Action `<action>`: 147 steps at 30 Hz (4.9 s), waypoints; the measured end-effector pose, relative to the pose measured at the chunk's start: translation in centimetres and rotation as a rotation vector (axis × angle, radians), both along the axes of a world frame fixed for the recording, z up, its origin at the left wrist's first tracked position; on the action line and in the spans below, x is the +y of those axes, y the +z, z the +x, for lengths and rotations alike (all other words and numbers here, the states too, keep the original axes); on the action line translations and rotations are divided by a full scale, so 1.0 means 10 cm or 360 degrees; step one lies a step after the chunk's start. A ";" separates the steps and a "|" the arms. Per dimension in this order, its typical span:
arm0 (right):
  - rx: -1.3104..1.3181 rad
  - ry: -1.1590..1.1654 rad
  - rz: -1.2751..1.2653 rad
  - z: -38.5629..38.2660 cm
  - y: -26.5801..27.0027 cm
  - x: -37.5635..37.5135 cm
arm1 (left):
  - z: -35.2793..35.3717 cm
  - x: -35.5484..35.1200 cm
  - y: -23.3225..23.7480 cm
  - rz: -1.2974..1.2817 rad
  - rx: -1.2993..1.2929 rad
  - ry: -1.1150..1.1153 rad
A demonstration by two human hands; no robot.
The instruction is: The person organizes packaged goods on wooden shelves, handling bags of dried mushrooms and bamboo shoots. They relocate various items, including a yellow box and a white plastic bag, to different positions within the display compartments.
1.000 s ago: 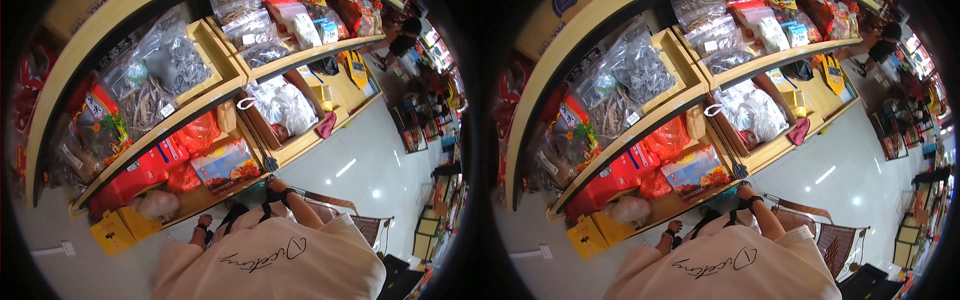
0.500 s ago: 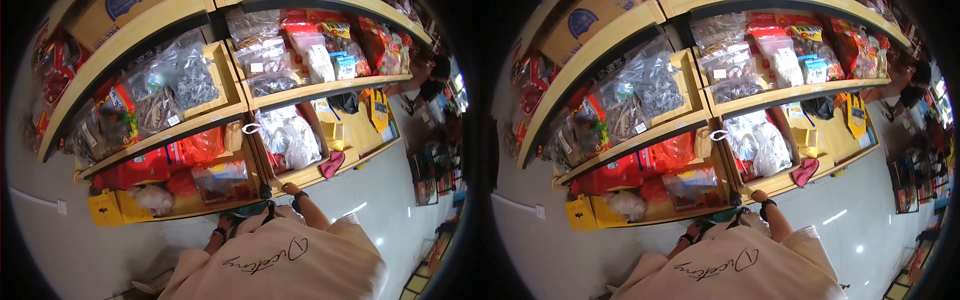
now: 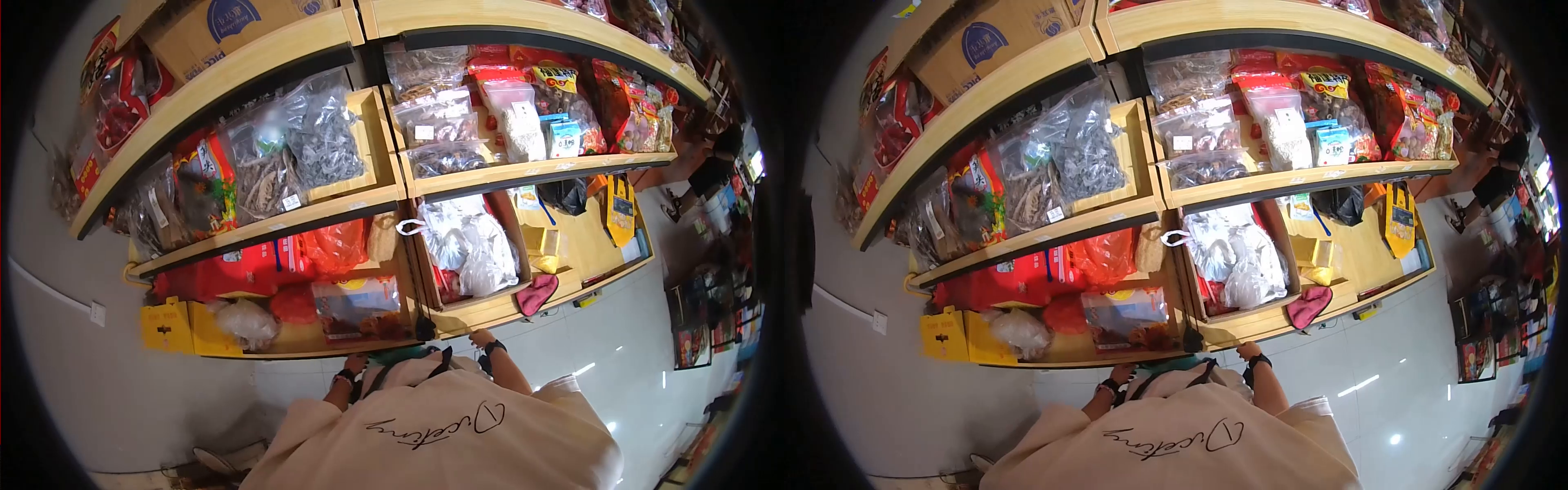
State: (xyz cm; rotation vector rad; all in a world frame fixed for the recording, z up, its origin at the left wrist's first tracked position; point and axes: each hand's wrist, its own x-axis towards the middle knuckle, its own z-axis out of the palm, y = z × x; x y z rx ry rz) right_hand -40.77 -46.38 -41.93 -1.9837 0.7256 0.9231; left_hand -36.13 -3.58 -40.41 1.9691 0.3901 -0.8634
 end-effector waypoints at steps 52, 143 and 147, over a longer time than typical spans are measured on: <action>-0.2425 0.0601 -0.0574 2.88 3.58 -0.90 | 2.51 -3.37 4.02 0.0299 -0.2553 -0.0606; -0.2447 0.0402 -0.0856 2.97 3.53 -0.85 | 2.65 -3.29 3.50 0.1010 -0.2315 -0.0918; -0.2414 0.0419 -0.0856 2.97 3.54 -0.85 | 2.66 -3.17 4.00 0.0265 -0.1737 -0.1037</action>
